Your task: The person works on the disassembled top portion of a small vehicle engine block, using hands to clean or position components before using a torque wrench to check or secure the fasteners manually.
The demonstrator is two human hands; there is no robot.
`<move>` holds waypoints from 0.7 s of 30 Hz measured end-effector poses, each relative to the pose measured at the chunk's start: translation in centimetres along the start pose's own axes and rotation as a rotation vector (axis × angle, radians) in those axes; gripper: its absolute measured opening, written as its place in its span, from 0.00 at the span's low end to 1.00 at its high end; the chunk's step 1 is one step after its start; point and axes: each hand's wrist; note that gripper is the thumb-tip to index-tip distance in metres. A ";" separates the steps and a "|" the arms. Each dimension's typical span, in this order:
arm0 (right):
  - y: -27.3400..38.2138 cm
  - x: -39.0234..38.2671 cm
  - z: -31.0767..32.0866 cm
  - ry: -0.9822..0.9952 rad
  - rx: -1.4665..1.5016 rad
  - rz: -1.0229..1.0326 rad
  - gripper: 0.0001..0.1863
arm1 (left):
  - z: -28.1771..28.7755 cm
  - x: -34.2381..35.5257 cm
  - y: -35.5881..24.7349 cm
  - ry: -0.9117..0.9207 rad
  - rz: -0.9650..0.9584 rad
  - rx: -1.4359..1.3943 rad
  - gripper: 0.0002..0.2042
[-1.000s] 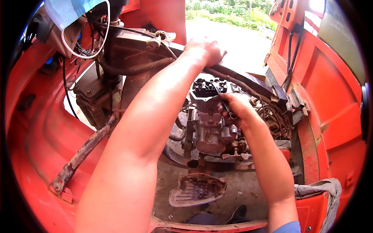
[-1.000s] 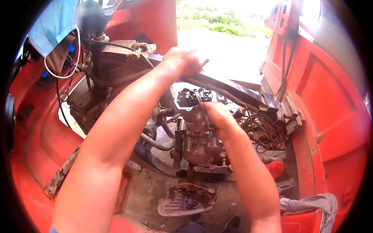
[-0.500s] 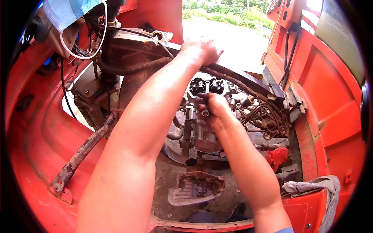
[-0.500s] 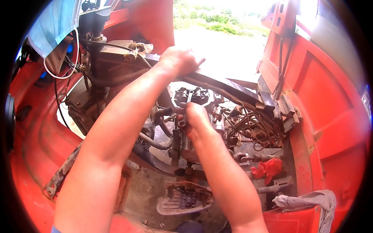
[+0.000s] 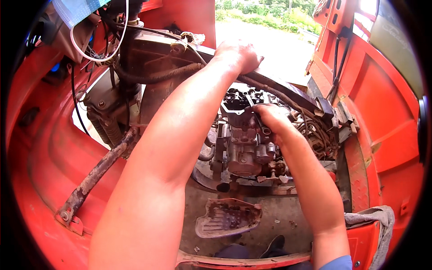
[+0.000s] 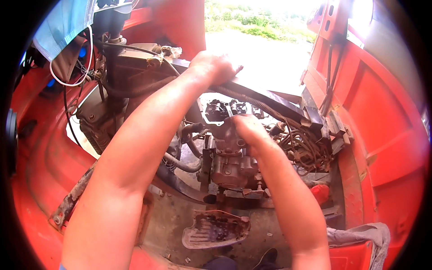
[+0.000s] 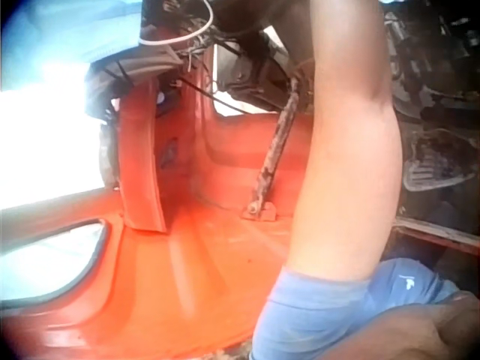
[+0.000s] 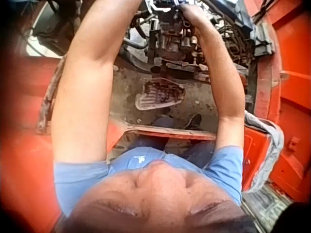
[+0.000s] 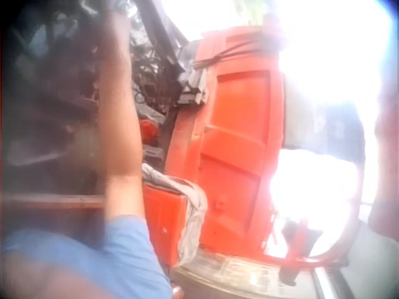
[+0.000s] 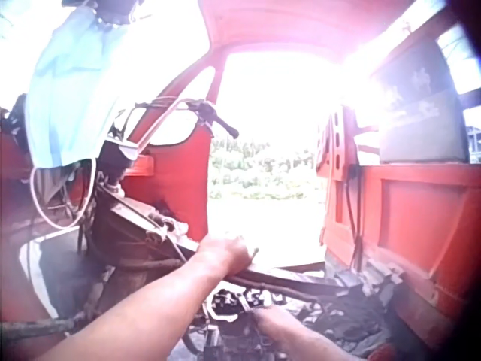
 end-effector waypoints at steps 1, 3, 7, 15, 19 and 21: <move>0.4 0.1 0.6 0.012 -0.035 -0.013 0.11 | 0.1 -0.1 0.0 0.001 0.006 -0.011 0.24; 1.6 0.2 1.6 0.054 -0.088 -0.010 0.08 | 0.2 -0.2 0.0 -0.008 0.013 -0.014 0.24; 3.9 2.1 2.3 0.107 -0.125 -0.193 0.06 | 0.0 0.2 -0.1 -0.014 -0.005 -0.001 0.24; -2.4 1.2 -5.9 0.018 0.429 -0.118 0.18 | -0.2 0.1 0.4 0.002 0.038 -0.023 0.24; -0.6 -0.7 -9.8 0.034 0.633 -0.087 0.21 | 0.0 0.2 -0.1 0.014 0.038 -0.032 0.24; -0.1 -0.1 -10.6 0.118 0.635 -0.063 0.20 | 0.3 0.2 -0.1 0.020 0.064 -0.009 0.24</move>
Point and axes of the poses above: each hand's wrist, its own x-axis towards the middle knuckle, its own z-axis out of the back of the hand, y = z × x, and after that the axes turned 8 degrees about -y, right-handed
